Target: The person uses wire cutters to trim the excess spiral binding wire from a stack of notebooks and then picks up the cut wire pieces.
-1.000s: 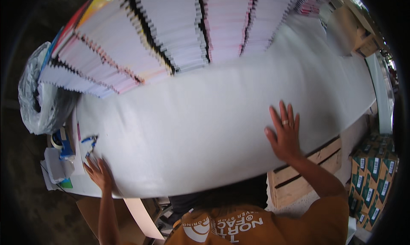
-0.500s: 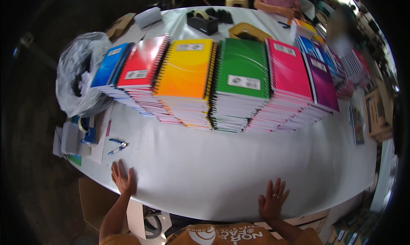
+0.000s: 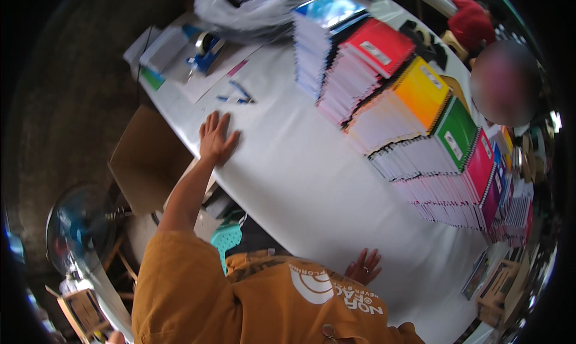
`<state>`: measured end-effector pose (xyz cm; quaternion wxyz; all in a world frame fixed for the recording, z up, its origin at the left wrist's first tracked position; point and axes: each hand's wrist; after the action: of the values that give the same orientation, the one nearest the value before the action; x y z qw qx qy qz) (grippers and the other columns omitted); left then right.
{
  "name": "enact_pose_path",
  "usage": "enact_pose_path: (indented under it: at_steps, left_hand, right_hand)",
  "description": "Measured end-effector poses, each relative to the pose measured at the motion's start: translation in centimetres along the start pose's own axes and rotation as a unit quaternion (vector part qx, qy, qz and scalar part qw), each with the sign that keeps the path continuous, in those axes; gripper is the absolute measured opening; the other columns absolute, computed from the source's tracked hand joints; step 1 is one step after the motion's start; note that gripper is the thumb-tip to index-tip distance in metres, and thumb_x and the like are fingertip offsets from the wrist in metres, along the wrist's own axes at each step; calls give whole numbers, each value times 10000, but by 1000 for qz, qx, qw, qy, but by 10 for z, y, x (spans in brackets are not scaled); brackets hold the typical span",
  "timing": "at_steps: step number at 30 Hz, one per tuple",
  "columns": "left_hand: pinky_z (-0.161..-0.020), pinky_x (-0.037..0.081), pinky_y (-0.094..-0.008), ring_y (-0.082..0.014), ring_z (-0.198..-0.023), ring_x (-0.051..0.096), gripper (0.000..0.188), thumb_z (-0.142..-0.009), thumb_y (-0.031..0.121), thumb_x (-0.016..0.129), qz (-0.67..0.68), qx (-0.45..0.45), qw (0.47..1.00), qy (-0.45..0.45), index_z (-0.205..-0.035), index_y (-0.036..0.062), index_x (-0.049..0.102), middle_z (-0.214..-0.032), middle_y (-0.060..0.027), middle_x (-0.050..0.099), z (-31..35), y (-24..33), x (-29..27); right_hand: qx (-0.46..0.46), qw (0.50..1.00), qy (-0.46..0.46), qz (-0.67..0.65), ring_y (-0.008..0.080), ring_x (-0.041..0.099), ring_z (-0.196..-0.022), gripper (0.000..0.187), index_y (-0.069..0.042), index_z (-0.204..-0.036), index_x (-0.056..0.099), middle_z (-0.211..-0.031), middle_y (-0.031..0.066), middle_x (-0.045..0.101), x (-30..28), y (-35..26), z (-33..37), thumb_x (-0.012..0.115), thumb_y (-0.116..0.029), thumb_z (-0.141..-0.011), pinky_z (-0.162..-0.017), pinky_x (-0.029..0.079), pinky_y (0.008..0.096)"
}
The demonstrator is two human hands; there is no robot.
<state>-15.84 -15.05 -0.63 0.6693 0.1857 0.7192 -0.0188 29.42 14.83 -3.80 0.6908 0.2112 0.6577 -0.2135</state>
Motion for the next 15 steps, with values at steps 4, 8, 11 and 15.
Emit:
enact_pose_path:
  at_steps: [4, 8, 11, 15]
  left_hand:
    - [-1090, 126, -427, -284, -1348, 181, 640, -799, 478, 491, -1, 13, 1000, 14, -1330, 135, 396, -1419, -165, 273, 0, 3, 1]
    - [-1096, 124, -412, -283, -1352, 178, 636, -814, 497, 461, -9, 2, 1000, 14, -1347, 158, 381, -1439, -156, 251, 4, 0, -2]
    - [-1096, 125, -410, -284, -1352, 179, 638, -813, 497, 461, -6, -5, 1000, 21, -1347, 154, 386, -1440, -153, 254, 8, -3, 4]
    - [-1098, 125, -420, -292, -1353, 180, 640, -806, 485, 480, 12, -2, 1000, 17, -1340, 143, 393, -1440, -156, 258, 2, -4, 0]
  right_hand:
    - [-55, 996, 43, 47, 342, 114, -1376, 539, -105, -1406, 276, -1480, 163, 171, 15, 5, 3, 303, -298, -903, -1055, 28, 558]
    - [-59, 996, 47, 38, 340, 112, -1377, 538, -107, -1405, 281, -1478, 163, 180, 16, 7, 4, 307, -301, -904, -1059, 36, 547]
    - [-45, 999, 18, 22, 360, 143, -1363, 541, -87, -1386, 305, -1457, 181, 217, 8, 4, 4, 334, -311, -894, -1053, 80, 550]
    - [-115, 980, 154, -58, 403, 279, -1270, 503, -49, -1302, 392, -1362, 214, 337, 6, 0, -12, 420, -291, -863, -1037, 155, 549]
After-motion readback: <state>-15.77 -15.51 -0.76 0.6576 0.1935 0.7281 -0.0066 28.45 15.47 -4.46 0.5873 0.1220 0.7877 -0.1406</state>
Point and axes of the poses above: each hand's wrist, its own z-axis away from the middle knuckle, its own x-axis out of the palm, y = z × x
